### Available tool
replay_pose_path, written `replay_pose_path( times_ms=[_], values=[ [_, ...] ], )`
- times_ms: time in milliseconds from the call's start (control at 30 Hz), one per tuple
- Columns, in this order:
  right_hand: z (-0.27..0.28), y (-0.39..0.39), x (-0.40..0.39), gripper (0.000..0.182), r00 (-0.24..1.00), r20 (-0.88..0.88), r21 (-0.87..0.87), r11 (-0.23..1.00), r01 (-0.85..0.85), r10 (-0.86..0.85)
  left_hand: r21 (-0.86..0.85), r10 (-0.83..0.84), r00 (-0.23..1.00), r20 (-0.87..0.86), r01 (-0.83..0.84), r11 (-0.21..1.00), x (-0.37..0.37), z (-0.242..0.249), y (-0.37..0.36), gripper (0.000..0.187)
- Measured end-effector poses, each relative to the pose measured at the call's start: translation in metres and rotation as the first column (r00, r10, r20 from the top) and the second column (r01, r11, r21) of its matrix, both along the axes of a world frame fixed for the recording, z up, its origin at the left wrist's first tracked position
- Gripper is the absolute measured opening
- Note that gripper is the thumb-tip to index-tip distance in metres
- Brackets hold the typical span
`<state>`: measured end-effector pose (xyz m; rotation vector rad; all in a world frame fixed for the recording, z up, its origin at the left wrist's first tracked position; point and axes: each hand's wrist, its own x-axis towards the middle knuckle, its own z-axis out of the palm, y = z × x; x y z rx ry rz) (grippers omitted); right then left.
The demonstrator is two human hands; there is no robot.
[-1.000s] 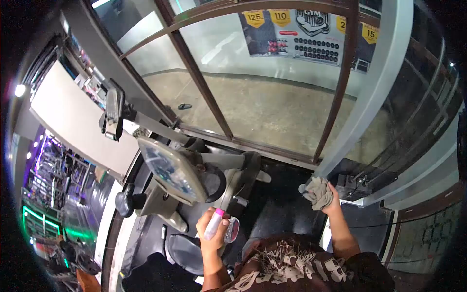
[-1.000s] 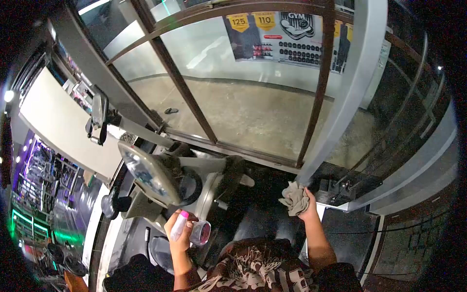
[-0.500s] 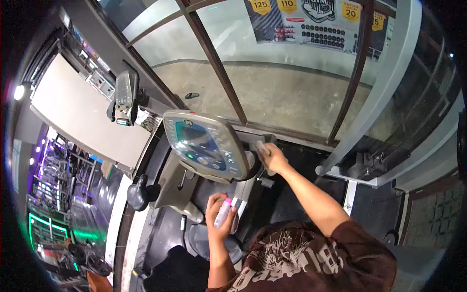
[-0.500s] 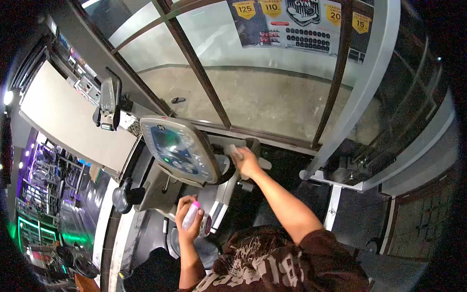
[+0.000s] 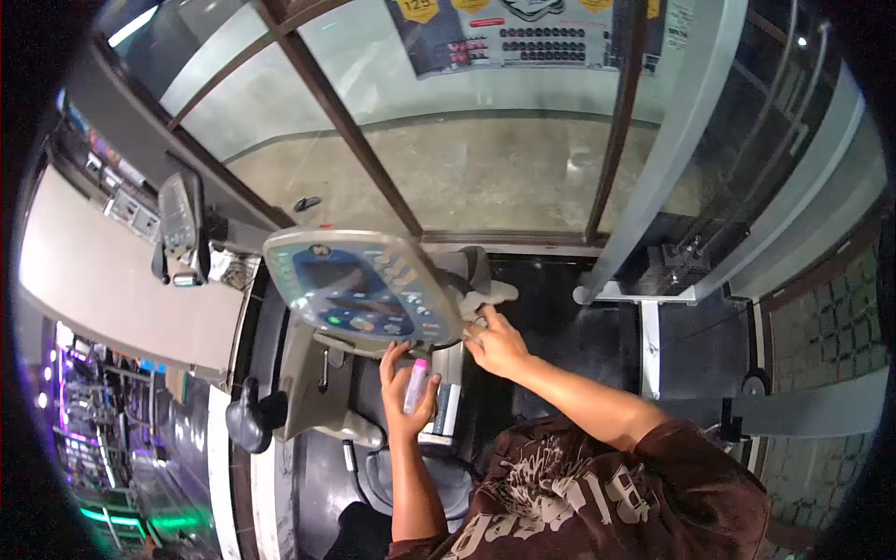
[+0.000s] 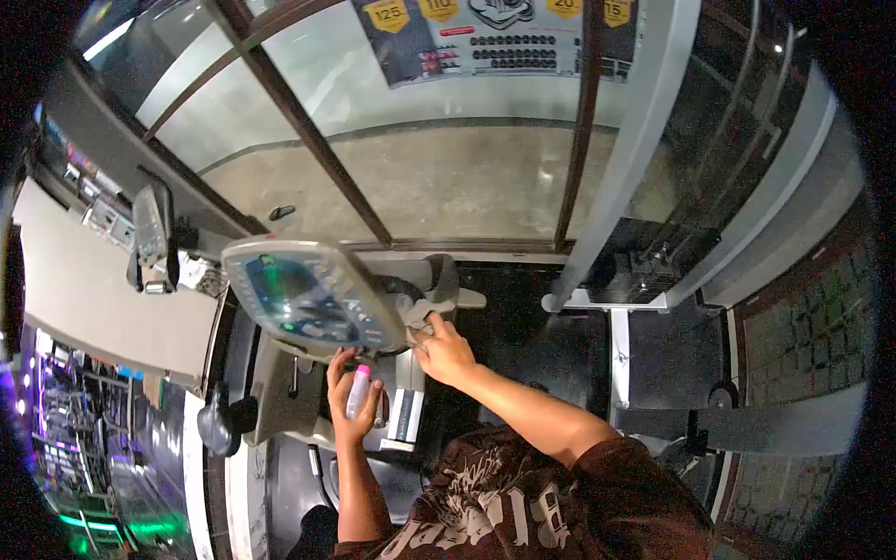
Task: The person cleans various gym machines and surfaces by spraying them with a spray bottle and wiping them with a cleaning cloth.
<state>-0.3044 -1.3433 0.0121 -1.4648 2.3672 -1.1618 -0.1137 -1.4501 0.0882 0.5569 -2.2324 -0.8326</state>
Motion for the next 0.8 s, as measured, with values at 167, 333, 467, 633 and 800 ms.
replay_pose_path(
  times_ms=[167, 333, 467, 633, 800],
  values=[
    [-0.001, -0.014, -0.028, 0.032, 0.999, 0.047, -0.030, 0.999, 0.010, -0.009, 0.082, 0.099, 0.995, -0.013, -0.097, 0.992, -0.016, -0.013, 0.006, 0.022],
    [-0.016, -0.043, -0.063, 0.035, 0.996, 0.088, -0.019, 1.000, -0.009, 0.011, 0.089, 0.264, 0.964, -0.020, -0.261, 0.961, -0.038, -0.014, 0.016, 0.023],
    [-0.035, -0.096, -0.104, 0.049, 0.985, 0.140, 0.093, 0.989, -0.116, 0.103, 0.006, 0.317, 0.948, 0.007, -0.317, 0.948, -0.047, -0.024, 0.011, 0.024],
    [-0.033, -0.180, -0.148, 0.033, 0.949, 0.237, -0.152, 0.973, -0.176, 0.209, 0.043, 0.389, 0.921, -0.012, -0.389, 0.920, -0.062, -0.015, 0.020, 0.024],
    [-0.033, -0.192, -0.143, 0.026, 0.882, 0.287, 0.049, 0.913, -0.404, 0.375, 0.084, 0.448, 0.894, -0.003, -0.447, 0.891, -0.068, -0.016, 0.022, 0.022]
  ],
)
